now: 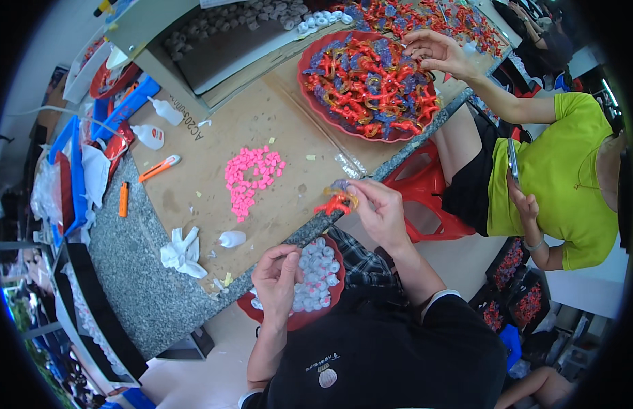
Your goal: The person assembles small plastic components by applying adhesive from a glue bottle and joining the components together by hand.
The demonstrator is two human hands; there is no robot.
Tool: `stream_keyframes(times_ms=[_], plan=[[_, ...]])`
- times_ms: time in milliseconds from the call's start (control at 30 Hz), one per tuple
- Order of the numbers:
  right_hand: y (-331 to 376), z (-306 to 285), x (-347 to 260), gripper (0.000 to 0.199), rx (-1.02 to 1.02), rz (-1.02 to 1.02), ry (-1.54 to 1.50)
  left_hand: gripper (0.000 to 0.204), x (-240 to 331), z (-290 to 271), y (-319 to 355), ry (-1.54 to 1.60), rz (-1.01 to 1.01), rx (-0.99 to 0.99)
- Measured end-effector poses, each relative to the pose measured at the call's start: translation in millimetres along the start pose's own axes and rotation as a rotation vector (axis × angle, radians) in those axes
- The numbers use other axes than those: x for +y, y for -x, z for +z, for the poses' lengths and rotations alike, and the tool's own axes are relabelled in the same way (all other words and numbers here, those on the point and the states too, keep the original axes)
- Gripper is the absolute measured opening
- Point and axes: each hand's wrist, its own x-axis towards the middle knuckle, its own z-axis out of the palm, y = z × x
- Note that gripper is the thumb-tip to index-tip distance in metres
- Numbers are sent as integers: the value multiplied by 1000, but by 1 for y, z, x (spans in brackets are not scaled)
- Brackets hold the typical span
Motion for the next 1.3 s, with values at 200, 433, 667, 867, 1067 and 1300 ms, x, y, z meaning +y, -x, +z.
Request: stream_keyframes(times_ms=[200, 433, 667, 867, 1067, 1300], plan=[[-32, -6, -13, 16, 61, 41, 59, 9, 8, 24, -15, -69, 20, -106], [-95, -14, -28, 16, 221, -291, 264, 9, -1, 25, -13, -115, -39, -119], [-124, -21, -21, 17, 324, -428, 407, 8, -5, 19, -12, -77, -30, -76], [-169, -38, -30, 21, 303, -477, 1005, 9, -16, 11, -10, -75, -30, -83], [-191, -45, -27, 9, 151, -437, 973, 7, -11, 14, -6, -39, -58, -60], [-129, -45, -63, 14, 48, -148, 3, 14, -3, 10, -1, 21, -51, -70]])
